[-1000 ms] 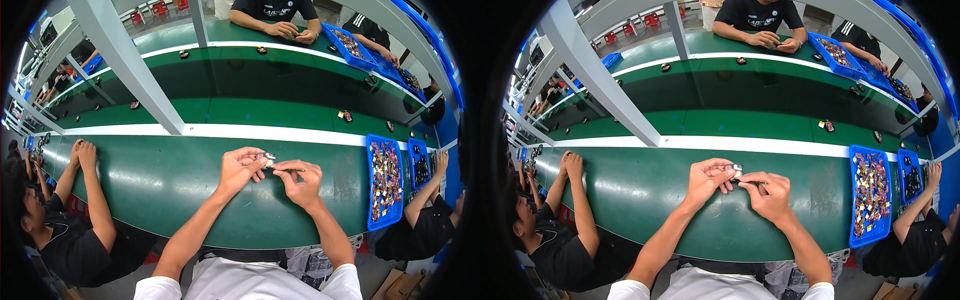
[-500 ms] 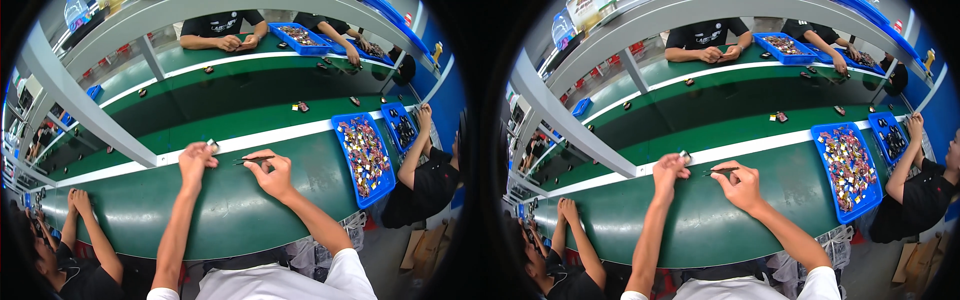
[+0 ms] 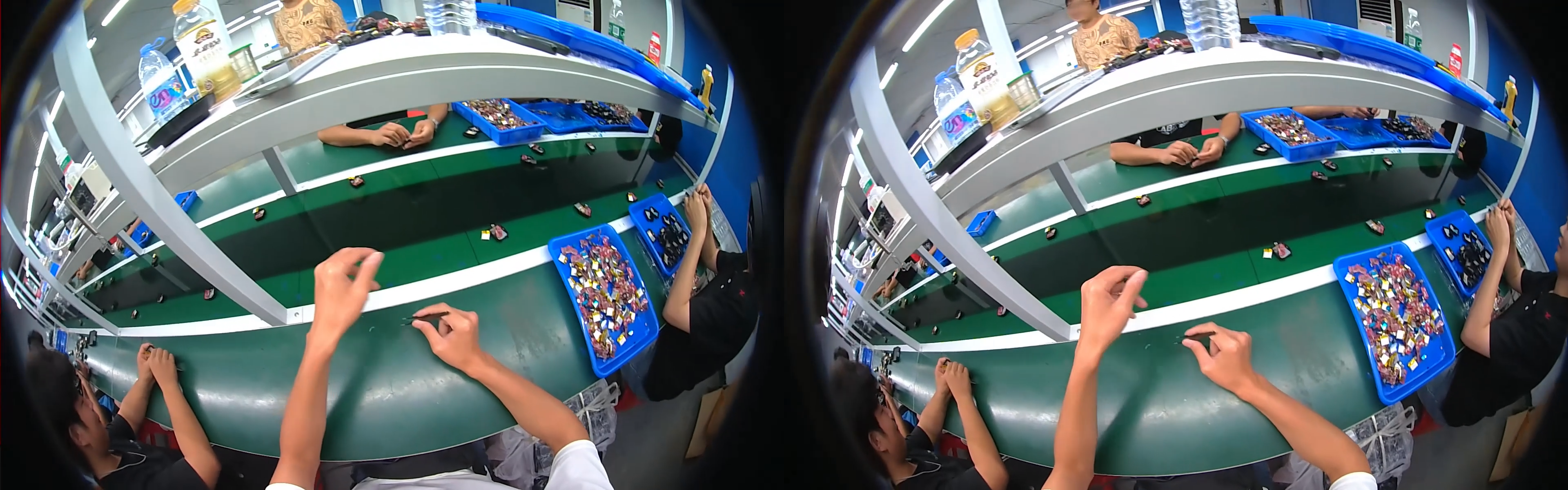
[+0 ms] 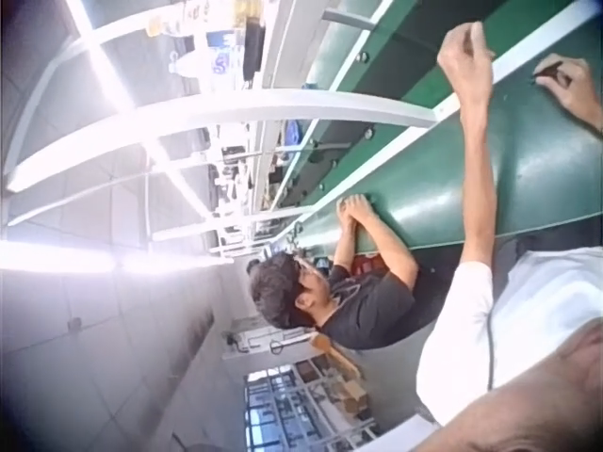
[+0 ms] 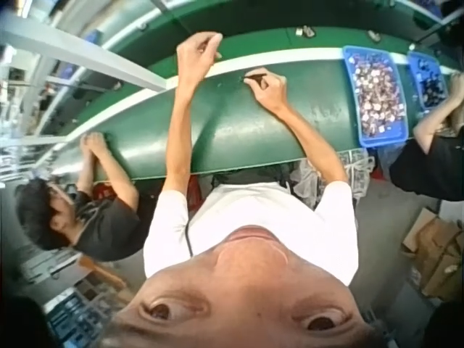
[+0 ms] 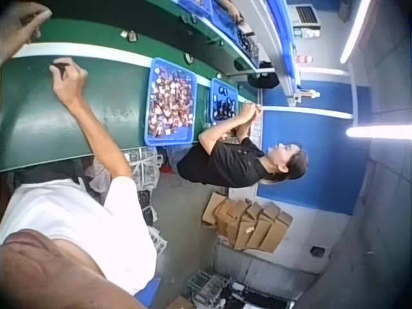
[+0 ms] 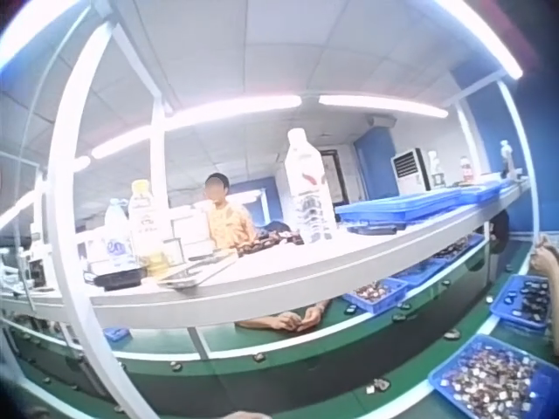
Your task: Manually assemble small electronic or decorative components using tweezers.
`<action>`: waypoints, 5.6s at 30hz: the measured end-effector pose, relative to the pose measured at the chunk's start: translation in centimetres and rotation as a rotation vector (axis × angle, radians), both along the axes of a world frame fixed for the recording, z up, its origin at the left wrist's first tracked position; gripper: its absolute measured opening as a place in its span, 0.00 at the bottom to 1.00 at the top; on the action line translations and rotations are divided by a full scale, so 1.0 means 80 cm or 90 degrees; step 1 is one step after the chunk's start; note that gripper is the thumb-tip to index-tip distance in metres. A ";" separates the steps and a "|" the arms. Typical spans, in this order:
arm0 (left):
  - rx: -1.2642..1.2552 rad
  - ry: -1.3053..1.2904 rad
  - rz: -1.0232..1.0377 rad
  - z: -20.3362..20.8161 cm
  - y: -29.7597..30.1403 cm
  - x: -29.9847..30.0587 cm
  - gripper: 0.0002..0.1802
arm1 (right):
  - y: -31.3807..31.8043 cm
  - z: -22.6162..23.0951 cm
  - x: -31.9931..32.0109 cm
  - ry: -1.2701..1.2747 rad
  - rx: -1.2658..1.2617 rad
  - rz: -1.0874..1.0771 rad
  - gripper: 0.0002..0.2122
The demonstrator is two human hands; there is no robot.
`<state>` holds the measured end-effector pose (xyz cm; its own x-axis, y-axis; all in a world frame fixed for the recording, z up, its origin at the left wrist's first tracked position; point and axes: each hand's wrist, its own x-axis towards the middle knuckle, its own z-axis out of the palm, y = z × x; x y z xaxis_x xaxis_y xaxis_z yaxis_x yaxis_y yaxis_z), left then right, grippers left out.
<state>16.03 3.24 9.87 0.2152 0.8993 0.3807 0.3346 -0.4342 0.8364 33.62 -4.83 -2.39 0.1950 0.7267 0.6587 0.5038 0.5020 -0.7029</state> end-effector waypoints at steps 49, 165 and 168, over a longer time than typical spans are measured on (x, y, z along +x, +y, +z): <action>0.225 -0.564 -0.793 0.097 -0.144 -0.028 0.13 | 0.007 -0.002 0.004 -0.039 -0.018 0.038 0.08; -0.221 -0.204 -0.043 -0.169 -0.057 -0.024 0.04 | 0.005 0.011 0.013 0.180 -0.260 0.179 0.06; -0.216 -0.191 -0.040 -0.170 -0.056 -0.023 0.05 | 0.005 0.012 0.014 0.168 -0.273 0.180 0.06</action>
<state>14.18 -1.28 -3.71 0.1977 0.9729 0.1201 0.0372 -0.1299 0.9908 34.77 -4.41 -1.39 0.0720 0.9657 0.2494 0.1709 0.2344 -0.9570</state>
